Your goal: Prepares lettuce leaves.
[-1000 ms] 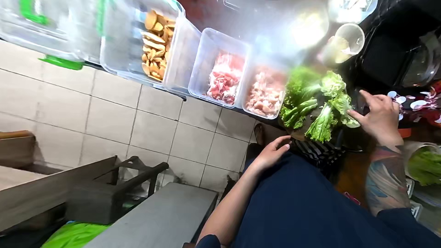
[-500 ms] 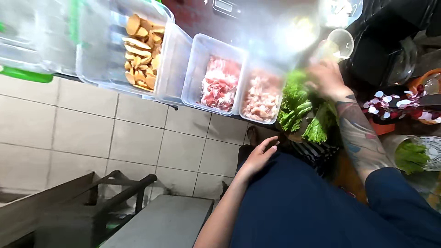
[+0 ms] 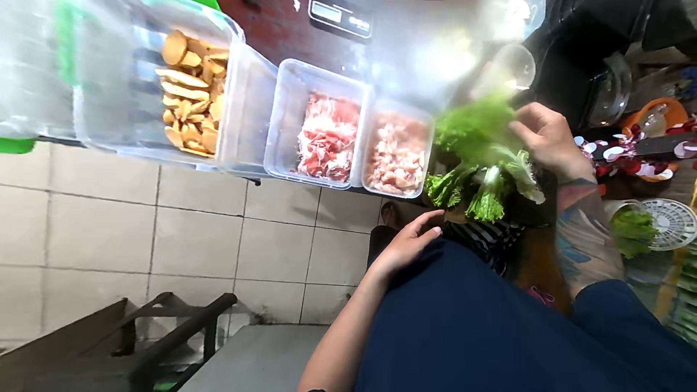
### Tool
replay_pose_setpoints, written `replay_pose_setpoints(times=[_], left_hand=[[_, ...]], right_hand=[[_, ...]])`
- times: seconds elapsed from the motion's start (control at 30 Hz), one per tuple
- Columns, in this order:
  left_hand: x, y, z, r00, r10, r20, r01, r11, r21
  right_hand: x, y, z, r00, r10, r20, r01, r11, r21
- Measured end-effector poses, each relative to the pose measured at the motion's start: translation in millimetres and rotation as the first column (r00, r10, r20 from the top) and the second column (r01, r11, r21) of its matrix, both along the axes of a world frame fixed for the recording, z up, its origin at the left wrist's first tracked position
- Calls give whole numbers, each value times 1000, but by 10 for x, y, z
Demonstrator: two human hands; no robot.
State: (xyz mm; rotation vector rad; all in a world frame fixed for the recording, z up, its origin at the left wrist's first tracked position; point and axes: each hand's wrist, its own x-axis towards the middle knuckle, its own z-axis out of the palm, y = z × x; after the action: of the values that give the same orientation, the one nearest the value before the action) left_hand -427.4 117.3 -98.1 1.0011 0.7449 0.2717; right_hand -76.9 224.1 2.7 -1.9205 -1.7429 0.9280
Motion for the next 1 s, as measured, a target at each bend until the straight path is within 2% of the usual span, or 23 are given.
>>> replay_pose_setpoints(times=[0.13,0.27,0.37,0.43,0.5,0.57,0.67,0.77,0.87,1.0], left_hand=[[375,90,119,985,-57,164,70,995,-74],[864,127,288,962,0,272,49,984,-174],[1234,155,263,924,205,324,-88,936,-342],[1463,226,255,869,383,315,-198,850,-488],[1611,249,242,803,494,332,-267,797,-542],[1705,252,252,758,574,309,-364,767,-529],[1753,242,315,749,633,197,-486,726,-486],[1782,200,332,752,642,146,-558,739,-376],[1815,143,352,747,647,152,-597,754,-276],[1843,108,351,734,658,166,-610,747,-266]], right_hand=[[80,-442,-55,930,-179,-321,200,979,31],[-54,-864,-134,861,-271,-431,332,940,72],[-185,-1051,-190,814,-273,-513,382,917,119],[-233,-1106,-228,782,-270,-561,410,902,137],[-248,-1174,-266,757,-276,-592,434,890,141],[-242,-1219,-296,748,-289,-597,458,876,150],[-209,-1245,-335,734,-357,-578,506,855,115],[-197,-1243,-389,677,-412,-610,542,840,34],[-266,-1222,-225,662,-483,-573,521,846,-110],[-252,-1171,-462,684,-416,-600,511,859,-13]])
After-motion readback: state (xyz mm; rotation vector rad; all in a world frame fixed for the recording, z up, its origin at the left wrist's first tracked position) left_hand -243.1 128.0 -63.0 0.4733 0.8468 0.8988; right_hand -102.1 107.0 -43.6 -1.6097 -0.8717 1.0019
